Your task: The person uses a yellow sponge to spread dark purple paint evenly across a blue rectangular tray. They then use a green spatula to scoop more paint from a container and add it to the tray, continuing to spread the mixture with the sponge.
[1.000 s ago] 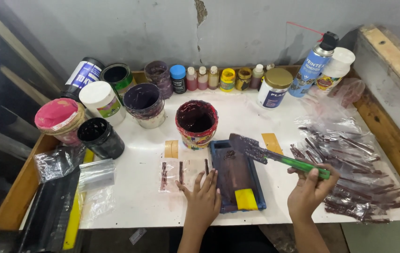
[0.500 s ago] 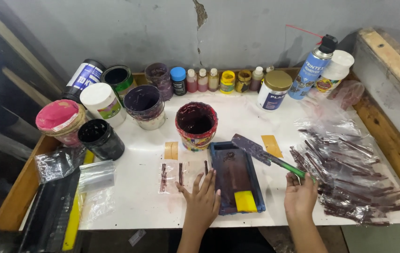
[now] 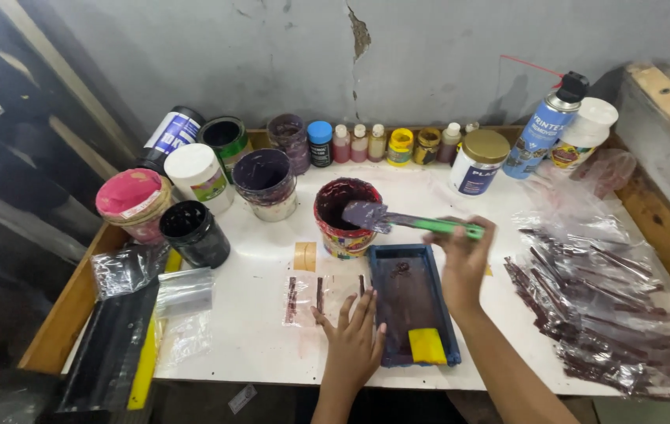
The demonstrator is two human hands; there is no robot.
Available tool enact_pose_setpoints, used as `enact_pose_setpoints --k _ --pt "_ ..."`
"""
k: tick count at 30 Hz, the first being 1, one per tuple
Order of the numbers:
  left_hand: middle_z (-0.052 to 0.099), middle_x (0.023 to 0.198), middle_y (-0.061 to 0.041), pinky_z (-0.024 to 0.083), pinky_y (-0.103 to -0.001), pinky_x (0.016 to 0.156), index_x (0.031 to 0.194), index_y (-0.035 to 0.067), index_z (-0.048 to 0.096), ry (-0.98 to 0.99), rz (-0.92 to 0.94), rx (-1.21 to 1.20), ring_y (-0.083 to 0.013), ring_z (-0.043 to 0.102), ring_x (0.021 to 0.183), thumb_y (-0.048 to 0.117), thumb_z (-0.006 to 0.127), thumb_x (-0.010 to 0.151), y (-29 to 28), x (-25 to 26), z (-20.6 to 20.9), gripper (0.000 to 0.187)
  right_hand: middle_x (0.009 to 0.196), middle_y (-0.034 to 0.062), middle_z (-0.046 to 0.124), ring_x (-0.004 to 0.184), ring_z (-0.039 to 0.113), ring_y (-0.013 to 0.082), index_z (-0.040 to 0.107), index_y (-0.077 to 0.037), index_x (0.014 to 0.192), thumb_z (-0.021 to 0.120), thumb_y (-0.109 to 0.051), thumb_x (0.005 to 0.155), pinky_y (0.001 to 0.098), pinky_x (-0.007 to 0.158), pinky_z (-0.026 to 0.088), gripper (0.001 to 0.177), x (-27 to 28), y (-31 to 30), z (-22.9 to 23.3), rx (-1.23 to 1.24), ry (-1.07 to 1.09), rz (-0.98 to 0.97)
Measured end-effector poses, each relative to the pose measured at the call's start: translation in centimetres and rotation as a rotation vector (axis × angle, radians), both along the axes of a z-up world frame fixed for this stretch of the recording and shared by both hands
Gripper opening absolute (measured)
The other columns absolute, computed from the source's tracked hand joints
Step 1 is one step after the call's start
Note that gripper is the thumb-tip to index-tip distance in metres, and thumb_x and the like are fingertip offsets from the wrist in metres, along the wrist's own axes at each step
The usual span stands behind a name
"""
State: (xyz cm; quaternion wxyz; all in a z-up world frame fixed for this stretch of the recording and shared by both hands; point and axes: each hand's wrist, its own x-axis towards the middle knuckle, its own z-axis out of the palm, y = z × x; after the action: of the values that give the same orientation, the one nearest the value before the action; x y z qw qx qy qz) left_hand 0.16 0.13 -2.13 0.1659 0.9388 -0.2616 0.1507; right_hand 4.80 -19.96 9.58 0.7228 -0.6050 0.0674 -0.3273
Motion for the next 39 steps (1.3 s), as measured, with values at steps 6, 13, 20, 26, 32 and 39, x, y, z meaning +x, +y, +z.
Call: enact_pose_setpoints --k 6,13,20,26,32,39 --pt "0.041 0.162 0.003 0.001 -0.084 0.105 0.158 0.018 0.04 -0.122 0.011 0.004 -0.0224 0.037 0.144 0.046 0.042 0.104 0.2 -0.1 -0.4 0.06 0.122 0.0146 0.06 0.095 0.076 0.0291 0.045 -0.009 0.125 0.05 -0.022 0.104 0.0381 0.096 0.062 0.025 4.6 0.4 3.9 -0.154 0.306 0.318" --pt "0.051 0.155 -0.005 0.002 -0.081 0.11 0.15 0.012 0.051 -0.216 -0.042 -0.181 -0.026 0.046 0.141 0.036 0.049 0.103 1.1 -1.0 1.8 0.053 0.141 0.0142 0.057 0.103 0.07 0.0248 0.045 -0.01 0.139 0.052 -0.026 0.096 0.0376 0.092 0.058 0.047 -0.1 -0.3 4.2 -0.239 0.378 0.194" --pt "0.027 0.164 -0.018 0.008 -0.061 0.123 0.159 0.001 0.013 0.106 0.279 -0.455 -0.0351 0.025 0.152 0.037 0.085 0.08 4.6 8.5 6.5 0.113 0.138 0.0107 0.053 0.108 0.064 0.0242 0.045 -0.009 0.136 0.052 -0.01 0.097 0.0373 0.096 0.052 0.039 -5.2 -1.8 1.8 -0.062 0.305 -0.04" --pt "0.024 0.168 -0.014 0.045 -0.044 0.108 0.158 0.011 -0.024 0.682 -0.025 -0.726 -0.0306 0.031 0.151 0.02 0.092 0.069 4.3 15.0 11.0 0.146 0.116 0.016 0.057 0.104 0.059 0.0264 0.042 -0.005 0.14 0.048 0.006 0.1 0.0384 0.105 0.048 0.042 -10.2 -2.9 -2.5 -0.078 0.178 -0.262" --pt "0.02 0.17 -0.007 0.059 -0.046 0.097 0.159 0.019 -0.023 0.785 -0.075 -0.841 -0.0313 0.036 0.15 0.019 0.087 0.071 3.6 17.8 9.3 0.141 0.142 0.0254 0.05 0.085 0.062 0.0294 0.043 0.0 0.131 0.055 0.005 0.091 0.0366 0.081 0.053 0.042 -12.2 -7.3 -14.6 -0.226 0.015 -0.363" --pt "-0.007 0.172 -0.018 0.017 -0.047 0.125 0.16 0.005 -0.015 0.541 0.039 -0.864 -0.0366 0.009 0.158 0.031 0.082 0.082 1.5 19.9 4.2 0.128 0.138 0.0204 0.053 0.085 0.062 0.0236 0.048 -0.004 0.13 0.052 0.008 0.092 0.0331 0.089 0.051 0.04 -13.1 -5.3 -15.3 -0.19 0.031 -0.322"
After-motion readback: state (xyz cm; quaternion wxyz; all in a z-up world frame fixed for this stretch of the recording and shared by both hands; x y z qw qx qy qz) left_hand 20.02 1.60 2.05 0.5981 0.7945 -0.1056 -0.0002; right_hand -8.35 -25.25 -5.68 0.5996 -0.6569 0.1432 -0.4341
